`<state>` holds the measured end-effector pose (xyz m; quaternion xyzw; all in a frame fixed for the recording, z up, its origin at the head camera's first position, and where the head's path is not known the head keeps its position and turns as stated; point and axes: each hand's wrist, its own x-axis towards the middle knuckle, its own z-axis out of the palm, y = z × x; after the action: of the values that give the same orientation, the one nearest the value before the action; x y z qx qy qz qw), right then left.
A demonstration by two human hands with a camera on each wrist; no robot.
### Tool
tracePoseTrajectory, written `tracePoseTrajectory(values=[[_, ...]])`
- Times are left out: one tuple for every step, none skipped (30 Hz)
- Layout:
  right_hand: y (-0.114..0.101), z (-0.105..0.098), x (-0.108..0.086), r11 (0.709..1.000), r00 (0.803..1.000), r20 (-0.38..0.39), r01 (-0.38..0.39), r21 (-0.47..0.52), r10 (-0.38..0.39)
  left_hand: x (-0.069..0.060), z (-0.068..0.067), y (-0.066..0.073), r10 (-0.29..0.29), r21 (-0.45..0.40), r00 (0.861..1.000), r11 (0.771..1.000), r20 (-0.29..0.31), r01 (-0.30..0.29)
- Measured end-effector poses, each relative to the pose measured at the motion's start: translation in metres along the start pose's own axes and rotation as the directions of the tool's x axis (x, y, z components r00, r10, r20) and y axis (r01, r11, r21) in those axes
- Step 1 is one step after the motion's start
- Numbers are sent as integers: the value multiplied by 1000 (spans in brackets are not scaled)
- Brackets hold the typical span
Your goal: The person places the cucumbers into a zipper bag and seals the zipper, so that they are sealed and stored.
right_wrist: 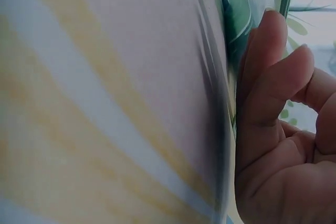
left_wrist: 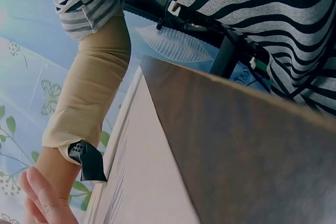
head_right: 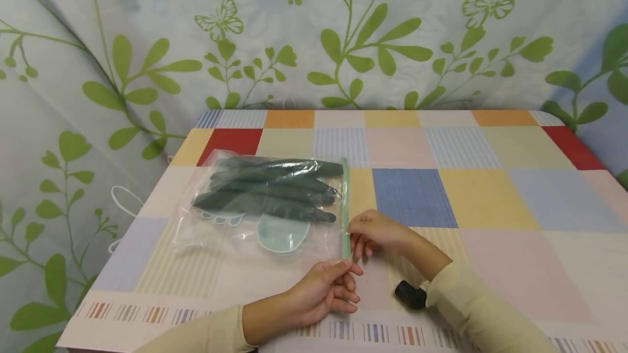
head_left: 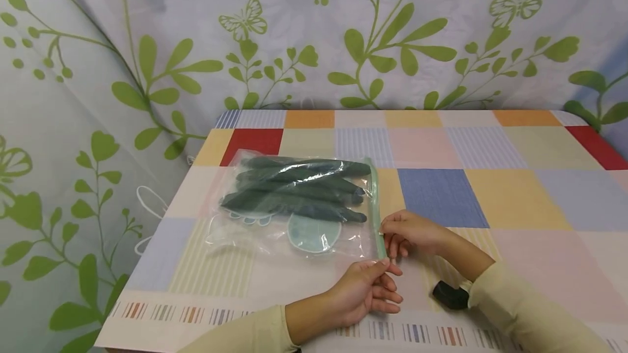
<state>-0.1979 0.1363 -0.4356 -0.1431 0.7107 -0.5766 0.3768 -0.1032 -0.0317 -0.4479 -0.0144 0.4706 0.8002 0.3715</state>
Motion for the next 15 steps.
tracePoseTrajectory(values=[[0,-2,2,1000,1000,-9,-1,2,1,1,0,1,2,2,1000,1000,2,-2],[0,-3,4,1000,1000,-17,0,7,0,1,0,2,1,3,1000,1000,4,-1],[0,-5,5,1000,1000,-26,-2,10,2,2,0,2,1,3,1000,1000,6,-1],[-1,-6,7,1000,999,-34,-3,9,3,2,-1,3,1,3,1000,1000,8,-1],[-1,-8,9,1000,999,-43,-5,7,6,3,-1,4,0,3,1000,1000,9,0],[-2,-9,10,1000,999,-51,-10,6,10,3,-2,4,0,2,1000,1000,11,0],[-2,-10,12,1000,998,-58,-10,3,11,3,-2,4,-1,1,1000,1000,13,1],[-3,-10,13,1000,998,-64,-14,3,14,3,-3,5,-3,-1,1000,1000,15,3],[-4,-11,15,1000,997,-72,-17,0,17,3,-3,5,-2,-2,1000,1000,16,2],[-4,-12,16,1000,997,-77,-20,-1,20,3,-4,5,-2,-2,1000,1000,17,2],[-4,-12,18,1000,996,-81,-21,0,21,3,-4,6,-3,-1,1000,1000,17,3],[-4,-13,19,1000,996,-84,-21,2,21,3,-5,6,-4,0,1000,1000,17,4],[-5,-14,20,1000,996,-87,-21,2,21,3,-5,6,-4,1,1000,1000,18,4],[-5,-14,22,1000,996,-88,-22,4,22,3,-6,6,-4,2,1000,1000,18,4],[-5,-15,23,1000,996,-89,-21,3,21,3,-6,6,-5,2,1000,1000,17,5]])
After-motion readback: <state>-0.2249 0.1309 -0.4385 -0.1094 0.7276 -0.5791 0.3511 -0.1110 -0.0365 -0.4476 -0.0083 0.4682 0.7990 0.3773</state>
